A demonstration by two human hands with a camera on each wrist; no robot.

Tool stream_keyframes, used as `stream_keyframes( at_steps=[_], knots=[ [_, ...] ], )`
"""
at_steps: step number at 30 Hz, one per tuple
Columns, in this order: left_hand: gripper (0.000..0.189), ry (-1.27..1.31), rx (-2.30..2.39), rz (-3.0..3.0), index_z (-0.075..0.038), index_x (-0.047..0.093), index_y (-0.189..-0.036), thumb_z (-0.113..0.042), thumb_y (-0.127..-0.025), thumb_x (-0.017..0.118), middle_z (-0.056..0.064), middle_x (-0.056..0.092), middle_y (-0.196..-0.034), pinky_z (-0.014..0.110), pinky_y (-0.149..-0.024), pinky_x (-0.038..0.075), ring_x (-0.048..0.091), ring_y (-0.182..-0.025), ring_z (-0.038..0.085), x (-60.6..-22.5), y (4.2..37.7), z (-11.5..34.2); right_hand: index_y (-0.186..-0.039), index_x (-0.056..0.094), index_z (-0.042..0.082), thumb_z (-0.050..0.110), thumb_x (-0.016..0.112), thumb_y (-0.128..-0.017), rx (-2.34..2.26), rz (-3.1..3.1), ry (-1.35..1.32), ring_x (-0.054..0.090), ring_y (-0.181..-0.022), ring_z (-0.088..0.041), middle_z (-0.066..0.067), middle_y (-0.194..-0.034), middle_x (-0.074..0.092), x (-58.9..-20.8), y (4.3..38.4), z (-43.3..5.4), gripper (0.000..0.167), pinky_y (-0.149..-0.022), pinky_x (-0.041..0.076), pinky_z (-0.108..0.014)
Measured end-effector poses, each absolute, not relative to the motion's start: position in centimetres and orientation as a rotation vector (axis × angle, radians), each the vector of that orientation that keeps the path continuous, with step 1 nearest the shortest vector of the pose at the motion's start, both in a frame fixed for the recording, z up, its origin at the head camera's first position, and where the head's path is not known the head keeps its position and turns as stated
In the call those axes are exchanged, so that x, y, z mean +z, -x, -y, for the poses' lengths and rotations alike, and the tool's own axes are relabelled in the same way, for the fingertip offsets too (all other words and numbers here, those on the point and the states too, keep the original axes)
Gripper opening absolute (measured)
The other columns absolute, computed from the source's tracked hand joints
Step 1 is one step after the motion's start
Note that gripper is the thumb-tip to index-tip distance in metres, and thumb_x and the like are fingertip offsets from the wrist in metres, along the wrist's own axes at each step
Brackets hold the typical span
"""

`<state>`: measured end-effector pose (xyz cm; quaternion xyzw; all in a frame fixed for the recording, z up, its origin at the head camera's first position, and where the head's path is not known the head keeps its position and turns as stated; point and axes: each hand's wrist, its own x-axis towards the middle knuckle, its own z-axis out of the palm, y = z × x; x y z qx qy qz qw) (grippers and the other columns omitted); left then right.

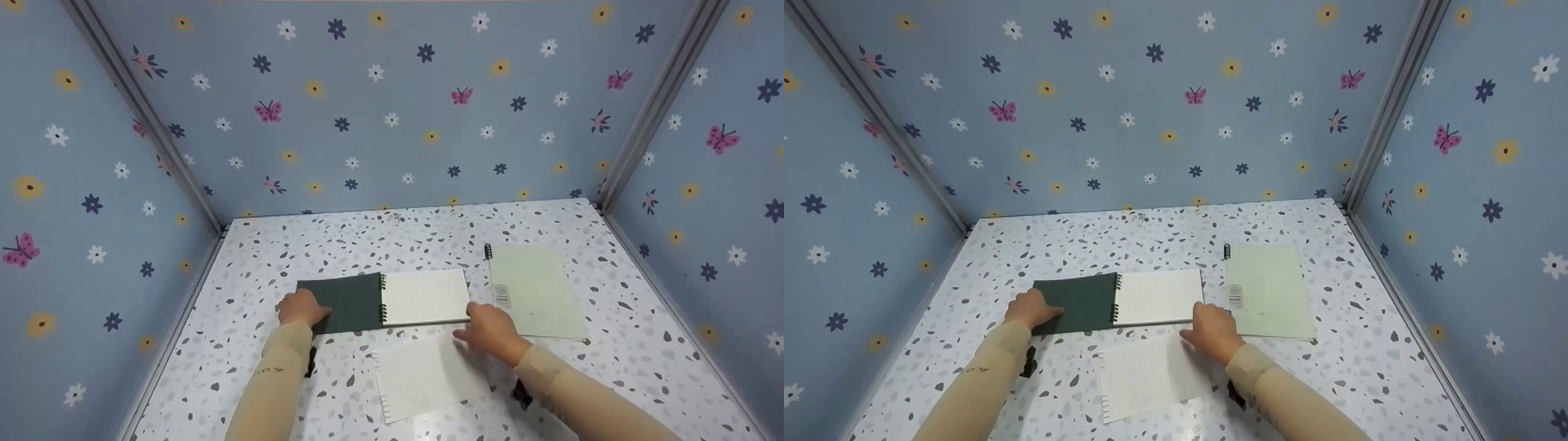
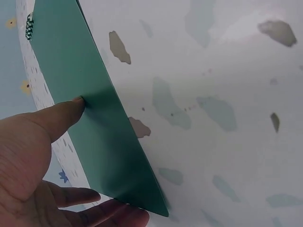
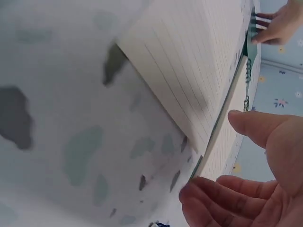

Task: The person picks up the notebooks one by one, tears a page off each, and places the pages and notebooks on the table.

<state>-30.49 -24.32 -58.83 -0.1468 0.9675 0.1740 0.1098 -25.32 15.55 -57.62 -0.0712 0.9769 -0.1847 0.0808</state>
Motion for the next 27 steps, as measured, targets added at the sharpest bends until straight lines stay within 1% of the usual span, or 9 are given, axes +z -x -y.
stream_keyframes(
  at_steps=[4, 9, 11, 16, 19, 21, 24, 26, 27],
  knots=[
    [0.075, 0.438, 0.577, -2.863, 0.021, 0.056, -0.141, -0.034, -0.096, 0.08, 0.043, 0.059, -0.135, 0.067, -0.109, 0.053, 0.06, -0.127, 0.059, -58.8, 30.4, 24.7, -0.128, 0.071, -0.005, 0.032, 0.087, -0.094, -0.529, -2.95, 0.293, 0.072, -0.101, -0.033, -0.018, -0.115, 0.075, -57.7, 27.2, -15.2, 0.052, -0.094, 0.062, -0.05],
    [0.063, 0.441, 0.67, -2.882, 0.022, 0.06, -0.135, -0.023, -0.095, 0.076, 0.042, 0.06, -0.13, 0.066, -0.105, 0.055, 0.063, -0.122, 0.057, -58.7, 30.3, 25.4, -0.134, 0.069, -0.005, 0.026, 0.084, -0.096, -0.52, -2.92, 0.375, 0.063, -0.137, -0.044, -0.027, -0.142, 0.068, -58.4, 28.9, -15.0, 0.051, -0.121, 0.049, -0.055],
    [0.055, 0.454, 0.711, -2.882, 0.022, 0.062, -0.133, -0.018, -0.096, 0.071, 0.041, 0.061, -0.129, 0.065, -0.104, 0.056, 0.065, -0.12, 0.055, -58.5, 30.2, 25.7, -0.123, 0.074, -0.003, 0.023, 0.083, -0.097, -0.49, -2.906, 0.402, 0.064, -0.135, -0.042, -0.024, -0.137, 0.072, -58.8, 29.5, -14.9, 0.038, -0.121, 0.05, -0.053],
    [0.039, 0.471, 0.877, -2.847, 0.02, 0.063, -0.125, -0.006, -0.099, 0.052, 0.038, 0.065, -0.124, 0.057, -0.096, 0.059, 0.068, -0.108, 0.045, -57.6, 30.3, 26.8, -0.096, 0.076, 0.007, 0.02, 0.08, -0.098, -0.459, -2.878, 0.408, 0.069, -0.103, -0.028, -0.012, -0.112, 0.075, -59.3, 30.2, -14.9, 0.013, -0.103, 0.06, -0.047],
    [0.028, 0.465, 1.028, -2.802, 0.015, 0.061, -0.112, -0.004, -0.098, 0.044, 0.027, 0.062, -0.105, 0.045, -0.079, 0.055, 0.061, -0.091, 0.034, -56.7, 30.5, 27.6, -0.095, 0.076, 0.009, 0.02, 0.08, -0.098, -0.475, -2.866, 0.404, 0.066, -0.095, -0.024, -0.01, -0.109, 0.073, -59.3, 30.1, -14.9, 0.012, -0.097, 0.061, -0.045],
    [0.024, 0.453, 1.132, -2.773, 0.011, 0.061, -0.105, -0.002, -0.097, 0.042, 0.017, 0.055, -0.093, 0.037, -0.065, 0.044, 0.049, -0.074, 0.024, -56.0, 30.8, 28.3, -0.095, 0.075, 0.008, 0.02, 0.079, -0.098, -0.478, -2.864, 0.416, 0.066, -0.092, -0.024, -0.01, -0.107, 0.073, -59.3, 30.1, -15.0, 0.013, -0.096, 0.062, -0.045],
    [0.02, 0.424, 1.252, -2.713, 0.003, 0.053, -0.086, -0.001, -0.097, 0.038, 0.006, 0.043, -0.077, 0.032, -0.058, 0.035, 0.034, -0.062, 0.016, -55.0, 31.3, 29.0, -0.095, 0.075, 0.008, 0.02, 0.08, -0.098, -0.482, -2.866, 0.418, 0.067, -0.093, -0.024, -0.011, -0.108, 0.074, -59.4, 30.2, -15.0, 0.013, -0.097, 0.062, -0.046],
    [0.023, 0.427, 1.361, -2.637, -0.004, 0.047, -0.08, -0.002, -0.1, 0.036, 0.002, 0.04, -0.073, 0.032, -0.06, 0.038, 0.034, -0.061, 0.014, -54.4, 31.6, 29.3, -0.096, 0.075, 0.008, 0.02, 0.08, -0.098, -0.484, -2.862, 0.411, 0.068, -0.095, -0.025, -0.011, -0.111, 0.074, -59.5, 30.2, -15.0, 0.013, -0.098, 0.062, -0.046],
    [0.026, 0.432, 1.428, -2.594, -0.002, 0.053, -0.083, -0.003, -0.102, 0.036, 0.002, 0.047, -0.076, 0.033, -0.063, 0.046, 0.043, -0.064, 0.014, -54.0, 31.6, 29.3, -0.097, 0.075, 0.008, 0.02, 0.08, -0.099, -0.485, -2.861, 0.403, 0.069, -0.098, -0.026, -0.012, -0.113, 0.074, -59.5, 30.2, -15.0, 0.013, -0.099, 0.062, -0.046]
  ],
)
